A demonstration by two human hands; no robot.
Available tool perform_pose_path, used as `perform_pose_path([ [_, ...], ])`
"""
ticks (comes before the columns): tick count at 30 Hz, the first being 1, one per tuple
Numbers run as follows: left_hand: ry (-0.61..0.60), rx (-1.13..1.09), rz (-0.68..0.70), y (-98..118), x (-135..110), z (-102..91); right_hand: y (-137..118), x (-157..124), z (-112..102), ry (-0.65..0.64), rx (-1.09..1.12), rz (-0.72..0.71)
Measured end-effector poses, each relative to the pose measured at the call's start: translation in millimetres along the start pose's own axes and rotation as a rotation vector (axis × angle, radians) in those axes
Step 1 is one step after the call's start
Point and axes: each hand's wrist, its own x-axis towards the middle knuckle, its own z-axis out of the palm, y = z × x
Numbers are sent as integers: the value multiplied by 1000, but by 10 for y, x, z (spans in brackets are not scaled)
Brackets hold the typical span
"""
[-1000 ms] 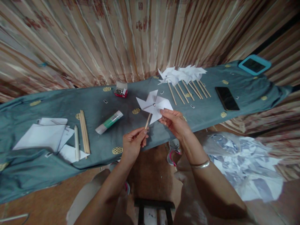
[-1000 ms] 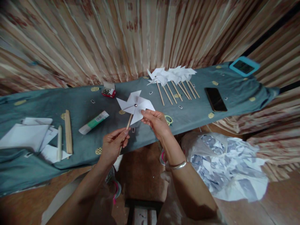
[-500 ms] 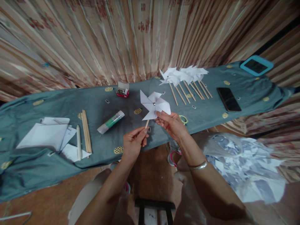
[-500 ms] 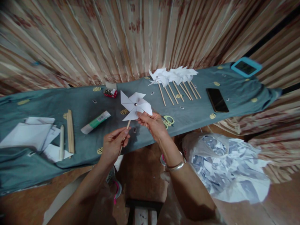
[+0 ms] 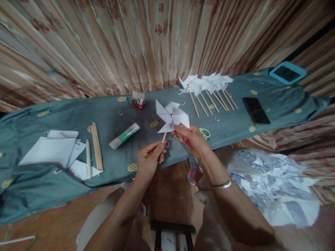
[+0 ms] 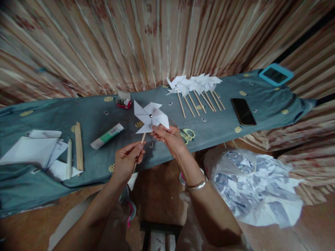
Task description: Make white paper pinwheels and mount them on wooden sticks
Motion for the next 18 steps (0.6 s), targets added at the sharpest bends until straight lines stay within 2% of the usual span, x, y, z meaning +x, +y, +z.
perform_pose_path([
  [6,3,5,-10,13,-4,-9,-26,10,-27,32,9,8],
  [13,-17,28,-24,12,-29,-13,-41,83,-108,137,19,-139],
  [18,-28,57,-29,-14,-43,-7,-53,111,-110,118,40,-207],
])
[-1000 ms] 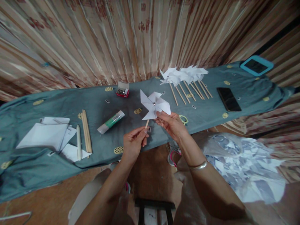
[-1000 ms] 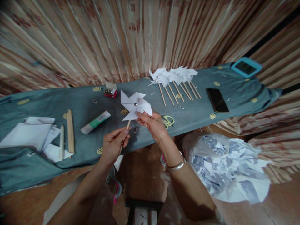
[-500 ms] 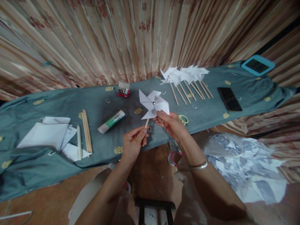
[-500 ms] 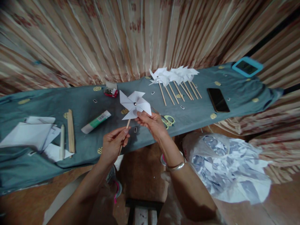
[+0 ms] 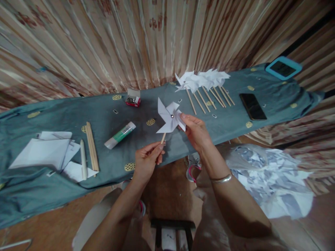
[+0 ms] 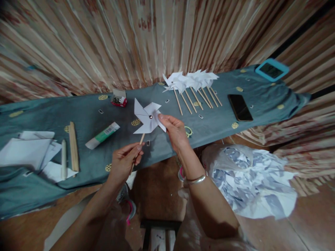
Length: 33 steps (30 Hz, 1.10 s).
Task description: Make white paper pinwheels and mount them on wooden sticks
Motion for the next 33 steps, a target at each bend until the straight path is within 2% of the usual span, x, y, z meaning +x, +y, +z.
perform_pose_path([
  [17,-3,21,21,-26,2,-2,20,11,-23,63,-37,-42],
  [23,18,-39,-12,41,-2,29,16,-12,-14,-35,-23,22],
  [29,18,-167,-31,82,51,51,48,-102,34,-46,-72,133],
  [33,60,-223,-62,104,88,58,98,-175,62,-63,-150,126],
])
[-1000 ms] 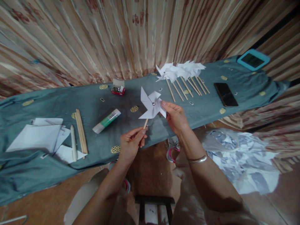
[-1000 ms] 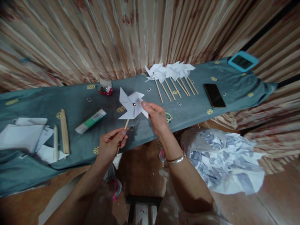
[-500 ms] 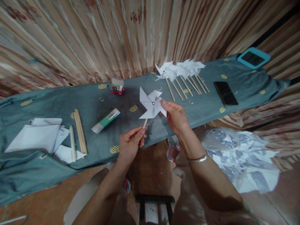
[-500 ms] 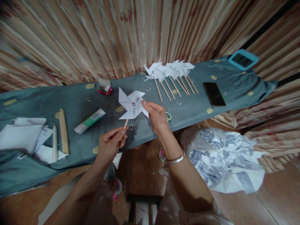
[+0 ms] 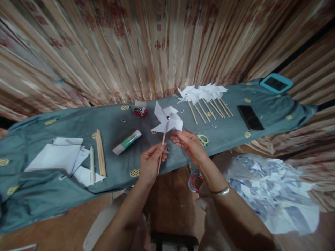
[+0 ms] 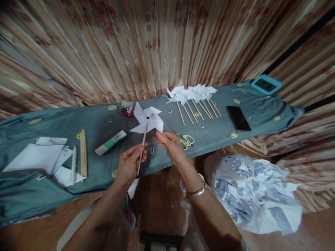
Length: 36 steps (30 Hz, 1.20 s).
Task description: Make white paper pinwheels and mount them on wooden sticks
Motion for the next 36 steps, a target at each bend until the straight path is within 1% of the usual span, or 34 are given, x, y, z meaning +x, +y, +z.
perform_pose_path([
  [4,50,20,18,3,38,-24,58,-61,39,-33,-95,-46],
  [7,18,41,80,3,68,-59,117,-107,71,-75,-129,-74],
  [10,-12,58,130,13,94,-82,195,-156,97,-149,-175,-108],
  [12,-7,56,132,25,107,-85,246,-188,114,-189,-214,-130],
  [16,6,23,85,47,119,-75,312,-237,160,-228,-234,-135],
  [27,34,-79,2,101,139,-93,383,-275,327,-212,-239,-103],
  [32,51,-91,-10,106,148,-131,477,-283,398,-187,-234,-139],
  [36,29,-112,29,107,148,-164,488,-273,356,-139,-304,-197],
])
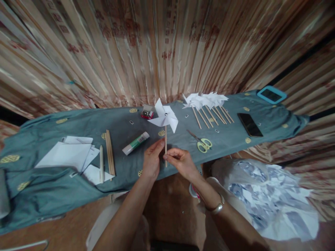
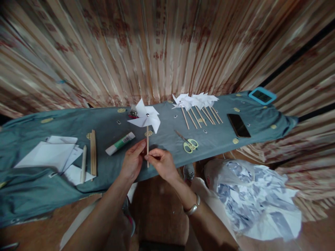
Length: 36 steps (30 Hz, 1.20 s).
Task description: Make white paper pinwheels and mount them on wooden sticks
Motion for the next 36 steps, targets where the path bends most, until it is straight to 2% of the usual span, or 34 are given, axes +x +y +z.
perform_pose_path([
  [5,16,18,61,23,-2,-65,-146,161,-363,156,-195,-82],
  [8,20,34,73,41,0,-112,-368,350,-685,260,-363,-172],
  [11,23,29,77,55,5,-146,-623,558,-968,296,-558,-270],
  [15,26,26,70,69,7,-163,-832,824,-1161,376,-857,-287],
  [18,22,20,63,79,4,-164,-846,1001,-1174,412,-1072,-176],
  [21,26,12,66,79,2,-160,-786,1137,-1135,360,-1229,-40],
  [23,26,15,66,72,5,-155,-730,1206,-1103,321,-1263,-1],
  [28,17,34,55,31,21,-137,-570,1328,-1005,238,-1210,31],
  [33,-14,44,35,-38,31,-80,-368,1381,-880,146,-1048,27],
  [36,-32,40,-7,-109,24,-8,-289,1410,-860,133,-966,18],
])
